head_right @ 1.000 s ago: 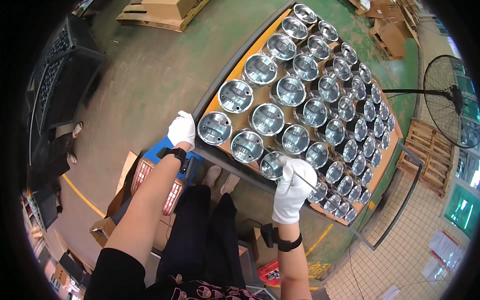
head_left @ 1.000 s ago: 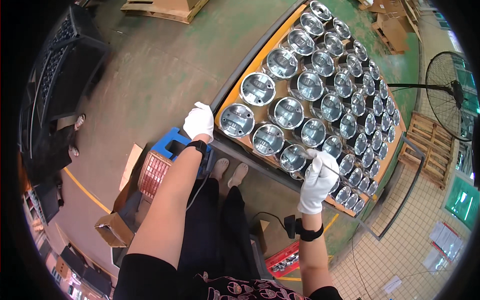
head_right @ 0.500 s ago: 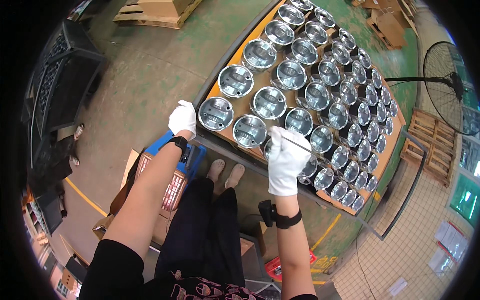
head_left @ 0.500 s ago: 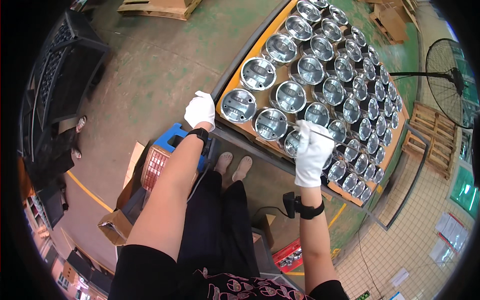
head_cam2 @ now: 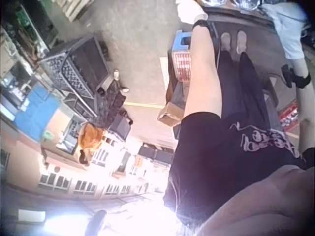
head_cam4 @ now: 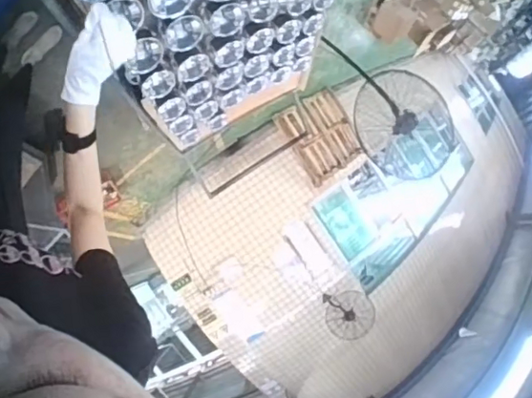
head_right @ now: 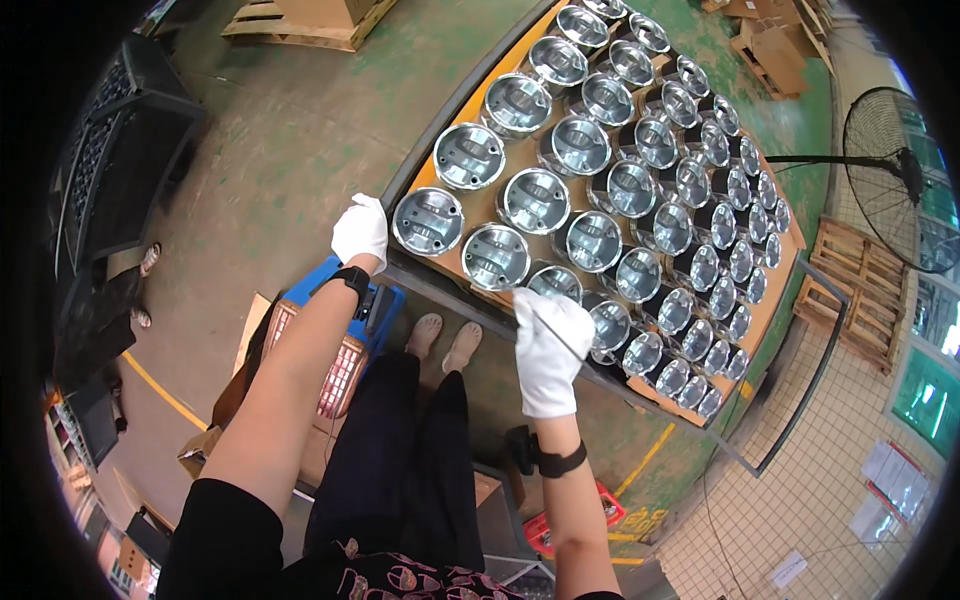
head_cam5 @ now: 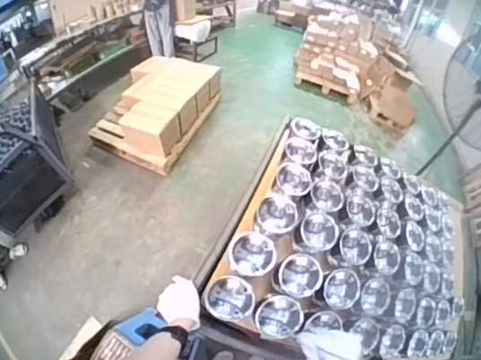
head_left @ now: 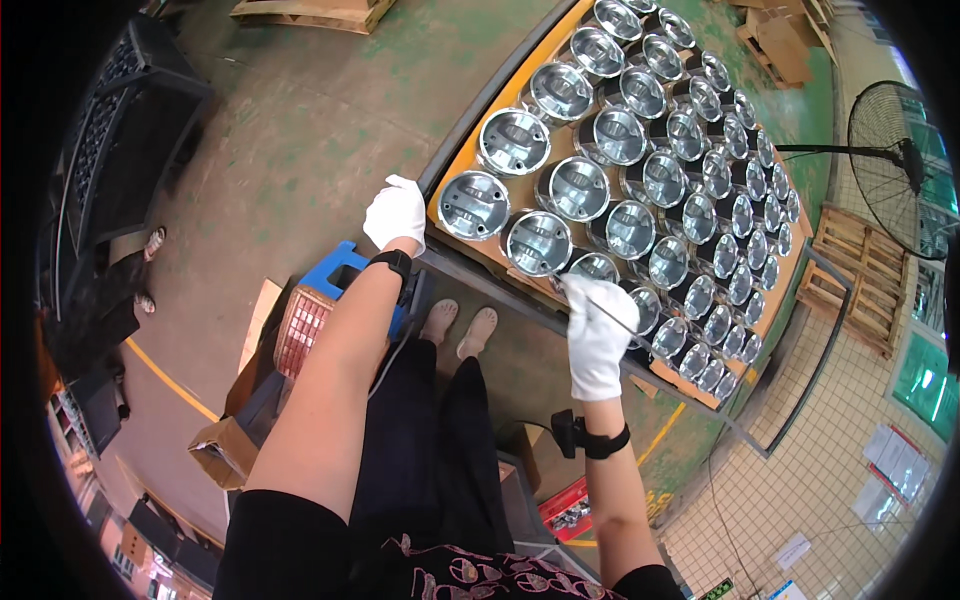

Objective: Inspecting and organizing metal pistons on a tray using a small metal scribe.

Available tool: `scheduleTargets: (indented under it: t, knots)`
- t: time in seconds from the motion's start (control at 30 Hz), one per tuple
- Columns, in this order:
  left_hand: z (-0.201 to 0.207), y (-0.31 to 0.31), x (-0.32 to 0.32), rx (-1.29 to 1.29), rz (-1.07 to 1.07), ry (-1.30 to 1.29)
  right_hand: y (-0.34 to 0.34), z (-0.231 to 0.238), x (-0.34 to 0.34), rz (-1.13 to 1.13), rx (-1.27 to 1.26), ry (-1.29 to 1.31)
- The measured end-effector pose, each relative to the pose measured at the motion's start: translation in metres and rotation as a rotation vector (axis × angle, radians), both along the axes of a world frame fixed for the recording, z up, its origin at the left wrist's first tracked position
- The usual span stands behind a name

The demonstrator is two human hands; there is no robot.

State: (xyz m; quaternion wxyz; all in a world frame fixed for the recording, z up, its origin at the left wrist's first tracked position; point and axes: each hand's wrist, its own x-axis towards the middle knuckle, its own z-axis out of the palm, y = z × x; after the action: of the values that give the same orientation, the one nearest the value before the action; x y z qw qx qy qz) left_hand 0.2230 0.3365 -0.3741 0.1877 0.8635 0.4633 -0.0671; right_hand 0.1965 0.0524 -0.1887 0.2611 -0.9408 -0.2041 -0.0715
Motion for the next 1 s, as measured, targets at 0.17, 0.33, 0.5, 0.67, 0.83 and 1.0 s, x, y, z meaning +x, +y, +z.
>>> scheduleTargets:
  t: [0.17,0.33,0.5,0.67,0.83,1.0]
  knots:
    - [-0.011,0.011,-0.002,0.054,-0.024,0.006,0.018,0.012,0.004,-0.043,0.300,-0.050]
    - [-0.009,0.004,-0.003,0.061,-0.050,-0.020,0.045,0.000,0.011,-0.004,0.298,-0.059]
    - [-0.010,0.004,-0.002,0.067,-0.037,0.012,0.056,-0.008,0.018,-0.006,0.115,-0.077]
    - [0.001,-0.005,-0.003,0.025,-0.046,0.026,0.051,-0.007,0.017,-0.016,0.085,-0.012]
    - [-0.009,0.004,-0.006,0.130,-0.132,0.030,0.045,-0.005,0.013,0.006,0.109,0.009]
    - [-0.005,0.002,0.000,0.025,-0.014,0.025,-0.017,0.033,-0.003,-0.378,0.512,0.057]
